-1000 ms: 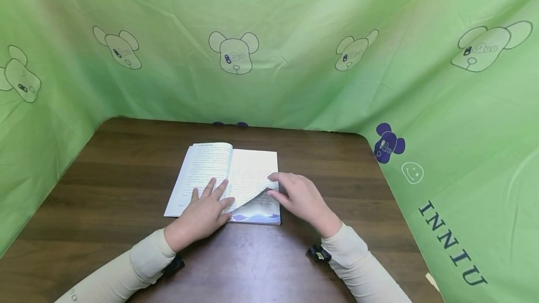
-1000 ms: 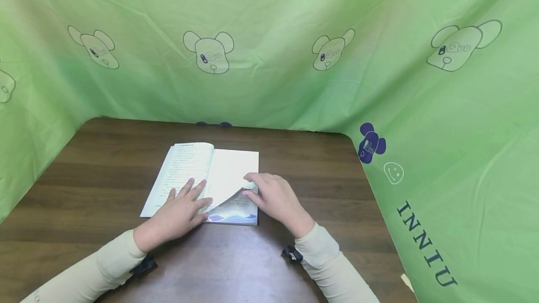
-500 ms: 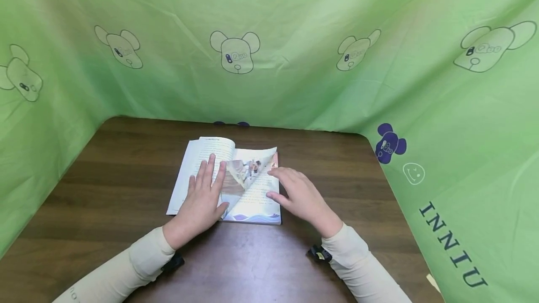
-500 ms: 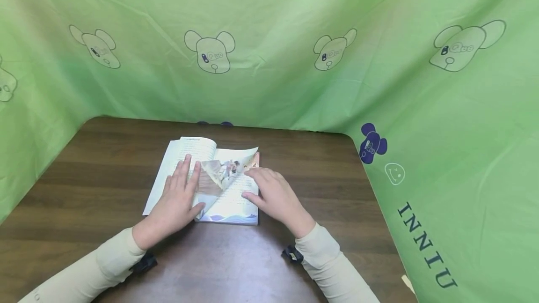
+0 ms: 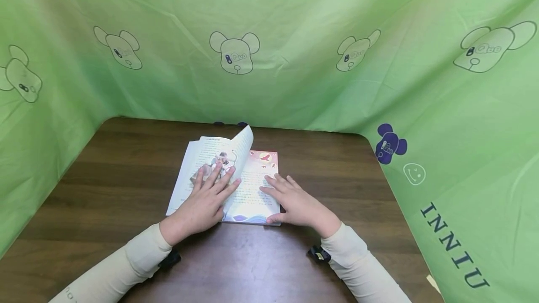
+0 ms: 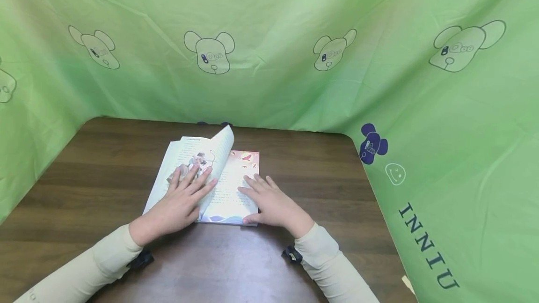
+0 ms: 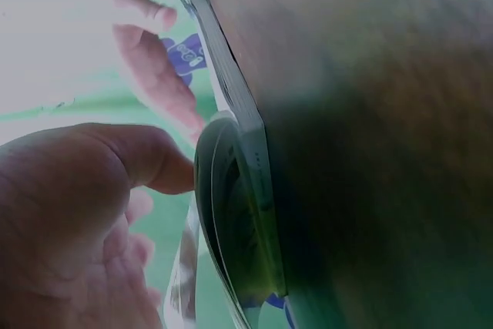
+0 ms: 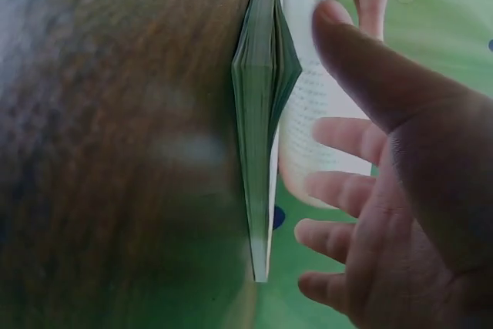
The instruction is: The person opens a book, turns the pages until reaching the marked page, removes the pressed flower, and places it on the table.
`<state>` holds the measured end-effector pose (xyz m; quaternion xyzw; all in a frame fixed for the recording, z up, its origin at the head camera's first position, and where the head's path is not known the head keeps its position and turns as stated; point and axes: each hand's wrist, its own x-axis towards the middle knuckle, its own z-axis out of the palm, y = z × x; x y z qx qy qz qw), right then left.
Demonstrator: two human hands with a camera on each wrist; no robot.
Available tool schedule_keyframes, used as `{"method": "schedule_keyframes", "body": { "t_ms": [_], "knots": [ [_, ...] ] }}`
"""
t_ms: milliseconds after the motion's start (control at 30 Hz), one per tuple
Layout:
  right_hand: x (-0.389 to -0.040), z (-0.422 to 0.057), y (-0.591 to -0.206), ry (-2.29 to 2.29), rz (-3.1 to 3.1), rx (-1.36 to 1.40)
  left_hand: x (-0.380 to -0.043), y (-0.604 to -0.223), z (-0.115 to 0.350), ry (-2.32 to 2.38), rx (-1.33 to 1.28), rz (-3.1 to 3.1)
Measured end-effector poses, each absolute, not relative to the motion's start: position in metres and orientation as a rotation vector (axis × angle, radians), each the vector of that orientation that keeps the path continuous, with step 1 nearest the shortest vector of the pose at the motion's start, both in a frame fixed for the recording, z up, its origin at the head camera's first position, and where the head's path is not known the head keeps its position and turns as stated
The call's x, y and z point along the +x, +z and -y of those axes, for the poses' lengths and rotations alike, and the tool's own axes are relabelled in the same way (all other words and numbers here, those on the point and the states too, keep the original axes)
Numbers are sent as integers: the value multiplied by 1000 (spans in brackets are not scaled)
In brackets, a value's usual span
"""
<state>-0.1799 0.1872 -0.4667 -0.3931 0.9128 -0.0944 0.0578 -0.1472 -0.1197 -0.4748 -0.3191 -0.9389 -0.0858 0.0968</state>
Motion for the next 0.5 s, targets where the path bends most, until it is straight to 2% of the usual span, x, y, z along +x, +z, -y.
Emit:
{"method": "schedule_keyframes", "body": {
  "t_ms": [267,500],
  "knots": [
    [-178,-188,-472,-266,-2685,-1177,-147,-473,122,-267,-1060,2893],
    [-178,-188,-474,-236,-2663,-1191,-145,-472,121,-338,-1040,2997]
  ]
}}
